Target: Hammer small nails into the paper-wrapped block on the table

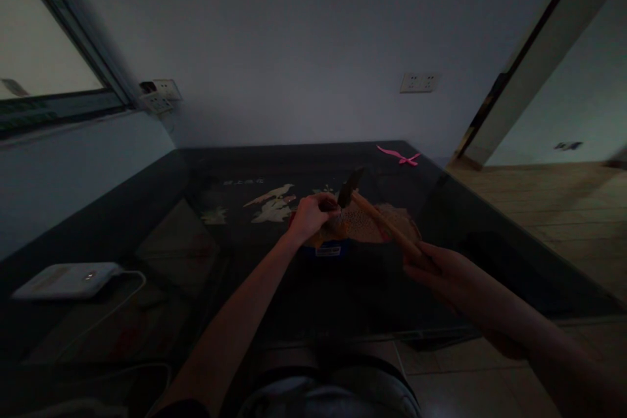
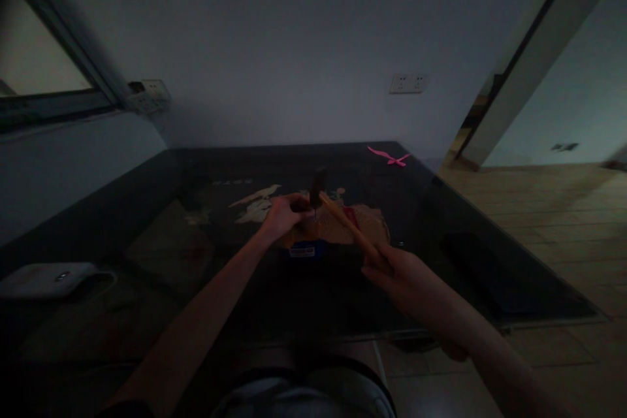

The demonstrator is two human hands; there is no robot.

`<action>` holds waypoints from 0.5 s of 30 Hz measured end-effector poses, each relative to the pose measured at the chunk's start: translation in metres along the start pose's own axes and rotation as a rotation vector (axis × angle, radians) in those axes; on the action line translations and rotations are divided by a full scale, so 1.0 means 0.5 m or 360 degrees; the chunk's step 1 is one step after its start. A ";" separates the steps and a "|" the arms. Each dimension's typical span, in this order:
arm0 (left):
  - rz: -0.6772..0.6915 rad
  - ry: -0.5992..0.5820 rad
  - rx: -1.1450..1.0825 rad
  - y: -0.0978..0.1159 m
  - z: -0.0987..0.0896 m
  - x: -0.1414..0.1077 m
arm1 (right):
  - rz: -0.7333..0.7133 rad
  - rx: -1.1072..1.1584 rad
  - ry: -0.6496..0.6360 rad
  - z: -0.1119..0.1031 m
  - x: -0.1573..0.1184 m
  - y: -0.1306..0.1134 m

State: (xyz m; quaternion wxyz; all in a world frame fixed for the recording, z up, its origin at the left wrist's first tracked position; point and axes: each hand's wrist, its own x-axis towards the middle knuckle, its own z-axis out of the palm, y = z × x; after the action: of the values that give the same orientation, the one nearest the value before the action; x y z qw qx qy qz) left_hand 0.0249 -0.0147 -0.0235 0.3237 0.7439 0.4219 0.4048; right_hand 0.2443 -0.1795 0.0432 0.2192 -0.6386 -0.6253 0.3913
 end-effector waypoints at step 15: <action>0.0010 0.0078 0.0153 -0.026 -0.078 -0.044 | -0.0009 0.0310 -0.0017 0.023 -0.011 0.004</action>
State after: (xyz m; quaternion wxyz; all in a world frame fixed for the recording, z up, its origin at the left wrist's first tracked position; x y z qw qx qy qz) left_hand -0.0212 -0.0232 -0.0234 0.2758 0.7497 0.4464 0.4033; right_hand 0.2373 -0.1876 0.0359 0.2781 -0.6103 -0.5872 0.4531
